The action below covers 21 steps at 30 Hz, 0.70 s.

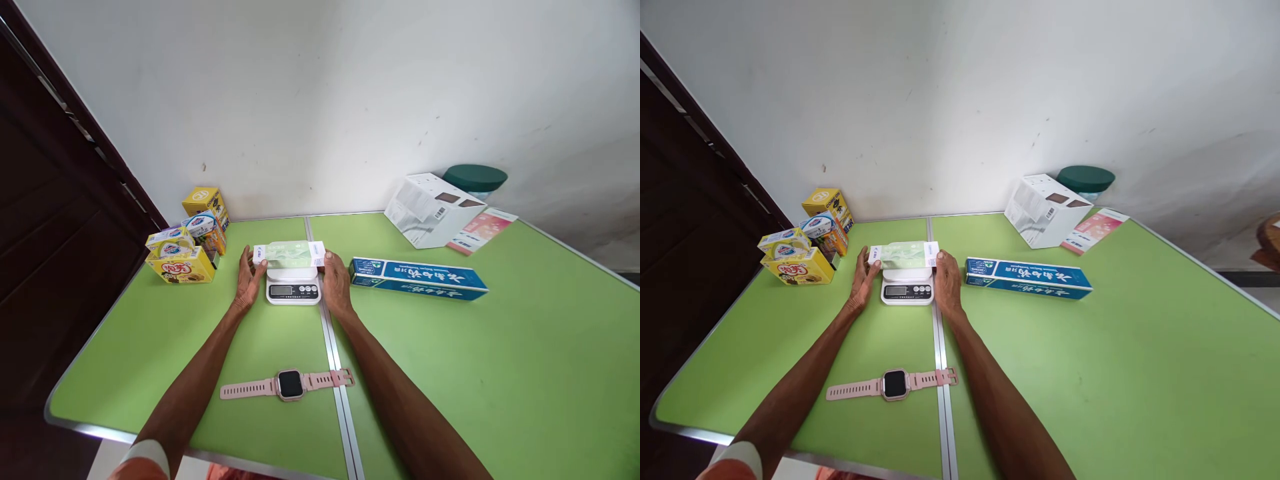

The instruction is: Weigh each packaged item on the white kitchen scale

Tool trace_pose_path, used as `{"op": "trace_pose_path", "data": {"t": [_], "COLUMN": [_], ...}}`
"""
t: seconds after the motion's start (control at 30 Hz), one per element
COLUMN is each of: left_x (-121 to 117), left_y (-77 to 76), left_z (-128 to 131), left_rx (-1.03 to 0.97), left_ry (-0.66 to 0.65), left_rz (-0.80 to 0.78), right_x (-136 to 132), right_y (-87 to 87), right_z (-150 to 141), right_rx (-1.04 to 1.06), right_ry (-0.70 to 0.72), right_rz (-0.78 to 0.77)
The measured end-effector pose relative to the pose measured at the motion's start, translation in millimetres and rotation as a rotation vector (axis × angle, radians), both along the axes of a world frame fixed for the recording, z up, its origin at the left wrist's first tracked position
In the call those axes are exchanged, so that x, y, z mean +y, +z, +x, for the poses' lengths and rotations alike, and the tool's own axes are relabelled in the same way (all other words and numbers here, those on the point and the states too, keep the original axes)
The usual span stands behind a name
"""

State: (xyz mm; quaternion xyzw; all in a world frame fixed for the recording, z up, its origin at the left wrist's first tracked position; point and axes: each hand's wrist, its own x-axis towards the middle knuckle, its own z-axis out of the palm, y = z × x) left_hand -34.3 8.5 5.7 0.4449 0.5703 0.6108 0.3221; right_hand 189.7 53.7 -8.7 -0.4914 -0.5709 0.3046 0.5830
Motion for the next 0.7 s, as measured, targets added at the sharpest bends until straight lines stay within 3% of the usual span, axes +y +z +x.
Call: {"op": "trace_pose_path", "data": {"t": [0.7], "left_x": [-2.0], "left_y": [1.4], "left_z": [-0.4], "left_rx": [0.034], "left_ry": [-0.030], "left_rz": [0.005], "right_x": [-2.6], "right_y": [4.0], "right_z": [0.4], "right_rx": [0.003], "right_ry": [0.018], "right_rz": [-0.006]}}
